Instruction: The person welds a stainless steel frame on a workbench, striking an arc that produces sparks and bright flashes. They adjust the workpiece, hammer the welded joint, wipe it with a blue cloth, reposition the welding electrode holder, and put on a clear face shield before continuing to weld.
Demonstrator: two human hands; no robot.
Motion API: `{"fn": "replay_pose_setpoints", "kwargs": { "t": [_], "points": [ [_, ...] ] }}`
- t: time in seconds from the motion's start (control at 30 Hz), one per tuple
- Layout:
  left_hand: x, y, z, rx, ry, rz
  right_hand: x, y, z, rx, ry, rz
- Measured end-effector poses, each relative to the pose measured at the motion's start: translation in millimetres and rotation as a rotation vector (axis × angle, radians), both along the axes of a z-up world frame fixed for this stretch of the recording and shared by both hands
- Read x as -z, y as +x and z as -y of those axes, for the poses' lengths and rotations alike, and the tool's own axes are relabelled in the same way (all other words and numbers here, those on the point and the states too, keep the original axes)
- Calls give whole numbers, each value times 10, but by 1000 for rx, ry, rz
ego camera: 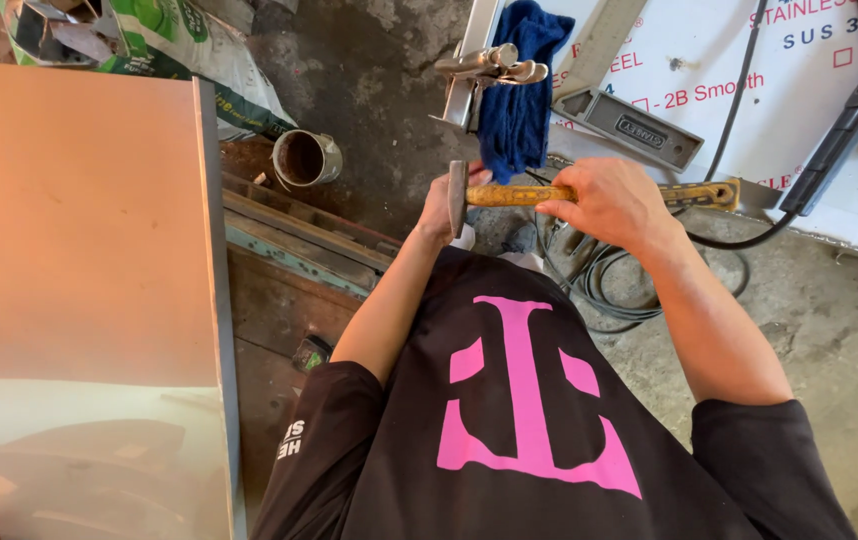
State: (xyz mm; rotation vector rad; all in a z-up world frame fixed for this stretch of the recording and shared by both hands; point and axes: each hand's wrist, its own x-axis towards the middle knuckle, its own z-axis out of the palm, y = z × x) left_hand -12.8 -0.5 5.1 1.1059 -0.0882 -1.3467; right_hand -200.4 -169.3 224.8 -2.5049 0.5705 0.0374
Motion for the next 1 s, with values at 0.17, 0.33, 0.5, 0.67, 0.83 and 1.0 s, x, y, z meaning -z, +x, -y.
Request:
{"fn": "replay_pose_setpoints", "kwargs": {
  "t": [0.17, 0.33, 0.5, 0.67, 0.83, 1.0],
  "points": [
    [87, 18, -144, -2, -3, -13, 246, 7, -54, 71, -74, -37],
    [184, 120, -203, -19, 153, 53, 270, -30, -72, 53, -15, -20],
    [319, 218, -445, -82, 251, 126, 301, -35, -142, 65, -8, 20],
    [125, 318, -538, -80, 382, 177, 274, -50, -108, 124, 35, 13],
    [85, 330, -572, -91, 379, 191, 296, -114, -95, 98, 75, 15],
    [-186, 206, -422, -125, 310, 279, 193, -297, -58, 62, 60, -34]
  ]
}}
